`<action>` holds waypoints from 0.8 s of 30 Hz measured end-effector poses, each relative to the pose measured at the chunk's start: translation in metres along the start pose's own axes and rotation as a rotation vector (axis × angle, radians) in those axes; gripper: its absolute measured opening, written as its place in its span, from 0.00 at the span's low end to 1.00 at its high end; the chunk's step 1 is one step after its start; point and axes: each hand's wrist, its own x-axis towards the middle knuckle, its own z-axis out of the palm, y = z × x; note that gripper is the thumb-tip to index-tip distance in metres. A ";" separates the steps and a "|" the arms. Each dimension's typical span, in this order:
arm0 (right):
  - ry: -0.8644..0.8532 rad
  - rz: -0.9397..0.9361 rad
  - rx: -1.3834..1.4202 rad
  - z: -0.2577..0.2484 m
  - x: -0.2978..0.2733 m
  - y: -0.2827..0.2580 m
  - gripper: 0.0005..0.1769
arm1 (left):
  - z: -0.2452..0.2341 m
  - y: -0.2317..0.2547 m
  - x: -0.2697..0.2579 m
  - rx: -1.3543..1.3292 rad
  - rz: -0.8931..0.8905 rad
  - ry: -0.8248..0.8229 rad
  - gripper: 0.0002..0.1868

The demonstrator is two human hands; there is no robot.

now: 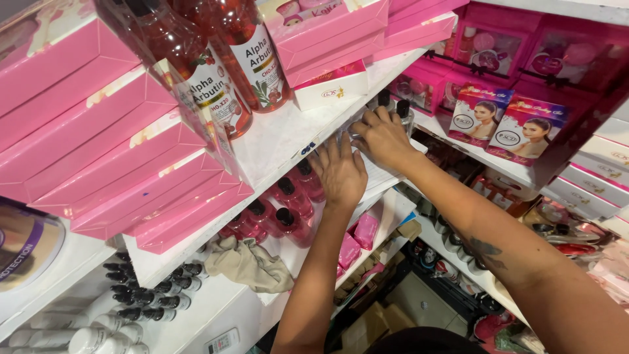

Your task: The person wipes a pink product box with a cloth and places it on a shelf. They then pick up a notepad and pen, write on the notepad, and place it back on the shelf. Finally, they pick up and arrange several pink boxes on the shelf.

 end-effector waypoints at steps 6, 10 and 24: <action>0.001 0.044 0.058 -0.014 -0.003 -0.001 0.26 | 0.004 -0.005 0.007 -0.012 -0.006 -0.059 0.32; 0.029 0.079 0.072 -0.028 -0.009 -0.002 0.28 | 0.004 -0.004 0.008 -0.012 -0.018 -0.108 0.32; 0.314 0.182 0.026 -0.094 -0.086 0.017 0.25 | -0.011 0.041 0.006 -0.216 0.157 -0.126 0.31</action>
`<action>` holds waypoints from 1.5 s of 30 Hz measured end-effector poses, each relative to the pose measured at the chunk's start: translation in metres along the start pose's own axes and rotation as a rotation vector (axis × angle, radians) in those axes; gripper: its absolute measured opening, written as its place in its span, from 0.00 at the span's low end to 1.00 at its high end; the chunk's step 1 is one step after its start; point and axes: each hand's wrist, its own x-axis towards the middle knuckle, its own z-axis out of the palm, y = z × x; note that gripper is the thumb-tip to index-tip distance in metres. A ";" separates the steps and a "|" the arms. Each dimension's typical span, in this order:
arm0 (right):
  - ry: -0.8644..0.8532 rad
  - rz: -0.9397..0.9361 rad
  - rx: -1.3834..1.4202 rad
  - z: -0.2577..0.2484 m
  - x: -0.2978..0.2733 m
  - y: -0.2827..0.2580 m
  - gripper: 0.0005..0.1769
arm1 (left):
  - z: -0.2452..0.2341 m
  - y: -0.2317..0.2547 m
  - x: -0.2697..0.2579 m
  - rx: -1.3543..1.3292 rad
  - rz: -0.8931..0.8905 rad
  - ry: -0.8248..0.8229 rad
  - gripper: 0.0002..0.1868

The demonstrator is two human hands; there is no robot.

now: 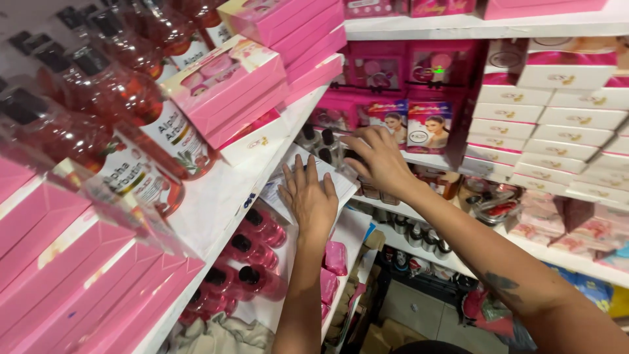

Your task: The person wipes a pink product box with a cloth and places it on a shelf. They then pick up a notepad and pen, write on the notepad, and place it back on the shelf. Finally, they pick up and arrange several pink boxes on the shelf.

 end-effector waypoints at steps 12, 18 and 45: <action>0.286 0.223 -0.482 -0.128 -0.081 0.045 0.30 | 0.002 0.090 -0.022 -0.329 0.348 0.046 0.26; 0.254 0.295 -0.771 -0.186 -0.089 0.099 0.31 | 0.018 0.123 -0.023 -0.465 0.460 0.040 0.26; 0.086 0.001 -0.747 -0.247 -0.115 0.085 0.29 | 0.124 0.281 0.049 -1.652 -0.363 -0.819 0.32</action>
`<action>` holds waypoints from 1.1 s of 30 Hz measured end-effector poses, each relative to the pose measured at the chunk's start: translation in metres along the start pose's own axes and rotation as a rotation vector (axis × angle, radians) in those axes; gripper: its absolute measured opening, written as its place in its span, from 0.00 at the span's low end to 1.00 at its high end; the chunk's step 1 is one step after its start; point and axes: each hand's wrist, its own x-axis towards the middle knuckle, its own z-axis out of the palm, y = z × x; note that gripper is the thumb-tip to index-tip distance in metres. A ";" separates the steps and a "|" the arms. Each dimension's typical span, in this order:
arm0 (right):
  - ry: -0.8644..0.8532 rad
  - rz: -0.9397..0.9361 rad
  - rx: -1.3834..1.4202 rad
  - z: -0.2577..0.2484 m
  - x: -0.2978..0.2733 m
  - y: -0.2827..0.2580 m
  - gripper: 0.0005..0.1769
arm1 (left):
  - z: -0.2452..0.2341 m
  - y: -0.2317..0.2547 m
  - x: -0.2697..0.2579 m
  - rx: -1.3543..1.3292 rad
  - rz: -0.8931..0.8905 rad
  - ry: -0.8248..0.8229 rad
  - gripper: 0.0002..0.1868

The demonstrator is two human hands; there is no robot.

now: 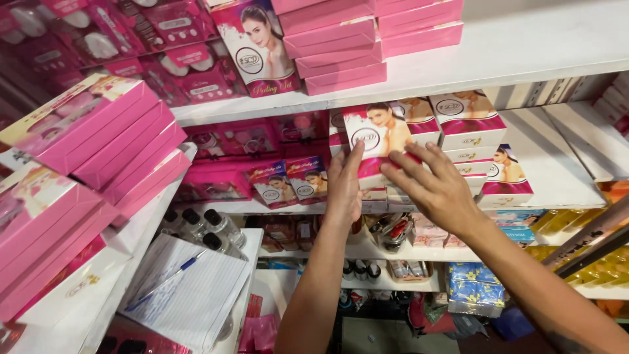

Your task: The person wipes a pink product box with a cloth and places it on a shelf. They then pick up a notepad and pen, write on the notepad, and place it back on the shelf. Finally, they pick up and arrange several pink boxes on the shelf.

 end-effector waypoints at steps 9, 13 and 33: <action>0.048 0.327 0.163 -0.013 -0.025 0.038 0.34 | -0.011 -0.009 -0.008 -0.088 -0.134 0.000 0.27; -0.030 0.607 -0.048 0.000 -0.025 0.064 0.46 | -0.015 -0.013 -0.019 -0.228 -0.128 -0.110 0.25; 0.068 0.852 0.071 -0.040 -0.063 0.032 0.37 | -0.015 -0.027 -0.030 -0.328 -0.184 -0.117 0.21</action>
